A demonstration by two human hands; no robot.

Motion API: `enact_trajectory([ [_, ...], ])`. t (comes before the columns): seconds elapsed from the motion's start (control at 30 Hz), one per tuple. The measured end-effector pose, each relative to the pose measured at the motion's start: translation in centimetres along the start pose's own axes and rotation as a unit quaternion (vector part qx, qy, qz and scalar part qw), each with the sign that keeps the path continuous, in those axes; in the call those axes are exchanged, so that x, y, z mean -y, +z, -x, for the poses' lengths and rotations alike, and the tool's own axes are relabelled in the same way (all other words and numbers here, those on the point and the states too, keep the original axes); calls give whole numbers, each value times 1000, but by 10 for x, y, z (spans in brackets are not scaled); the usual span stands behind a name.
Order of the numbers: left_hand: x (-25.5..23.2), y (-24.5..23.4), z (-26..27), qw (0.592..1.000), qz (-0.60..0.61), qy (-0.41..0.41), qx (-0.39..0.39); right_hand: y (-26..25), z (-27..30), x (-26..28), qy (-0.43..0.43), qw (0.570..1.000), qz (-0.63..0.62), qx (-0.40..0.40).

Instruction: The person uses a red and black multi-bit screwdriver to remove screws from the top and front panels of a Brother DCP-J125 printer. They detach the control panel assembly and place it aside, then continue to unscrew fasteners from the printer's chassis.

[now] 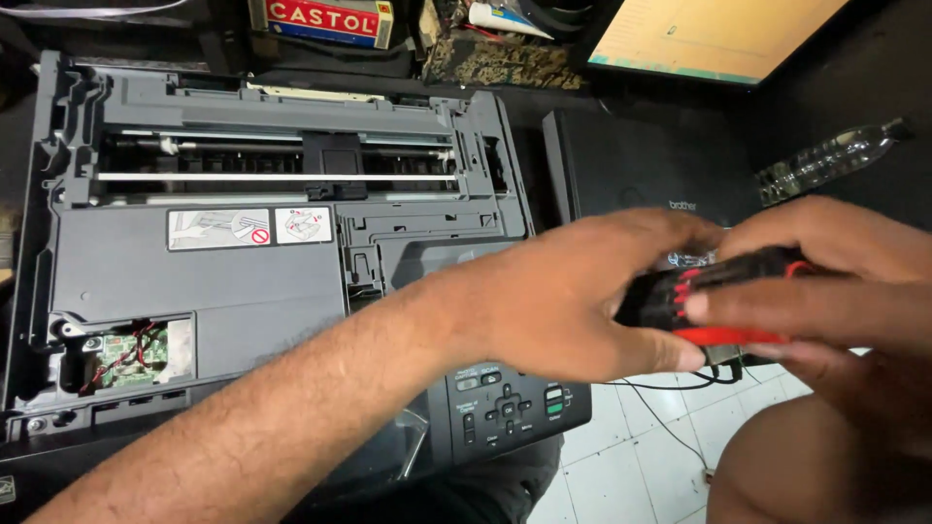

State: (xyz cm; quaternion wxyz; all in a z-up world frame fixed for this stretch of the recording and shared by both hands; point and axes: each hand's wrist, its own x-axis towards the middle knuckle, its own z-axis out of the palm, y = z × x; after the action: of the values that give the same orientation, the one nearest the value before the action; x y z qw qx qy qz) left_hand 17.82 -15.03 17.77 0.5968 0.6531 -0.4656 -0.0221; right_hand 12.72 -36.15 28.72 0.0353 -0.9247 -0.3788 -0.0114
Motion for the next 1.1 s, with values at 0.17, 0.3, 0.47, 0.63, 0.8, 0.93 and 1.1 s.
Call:
enact_trajectory([
  [0.17, 3, 9, -15, 994, -3, -54, 94, -15, 12, -14, -47, 998, -22, 44],
  [0.3, -5, 11, -15, 989, -33, -142, 41, 3, 7, 19, 112, 986, -102, -71],
  [0.47, 2, 20, -7, 993, -89, -78, -27, 24, 22, -4, 267, 962, -5, -65],
  [0.63, 13, 3, -1, 996, 64, -28, 49, 18, 9, -6, 144, 987, -60, -49],
  [0.8, 12, 5, -3, 996, 37, -69, 53, 7, 16, -38, 30, 988, -147, -21],
  [0.93, 10, 15, -3, 995, -65, -61, -45, 18, 26, -39, 222, 974, -37, -16],
  [1.1, 14, 3, 4, 999, 23, -29, -9, 9, 15, -30, 111, 994, 21, -6],
])
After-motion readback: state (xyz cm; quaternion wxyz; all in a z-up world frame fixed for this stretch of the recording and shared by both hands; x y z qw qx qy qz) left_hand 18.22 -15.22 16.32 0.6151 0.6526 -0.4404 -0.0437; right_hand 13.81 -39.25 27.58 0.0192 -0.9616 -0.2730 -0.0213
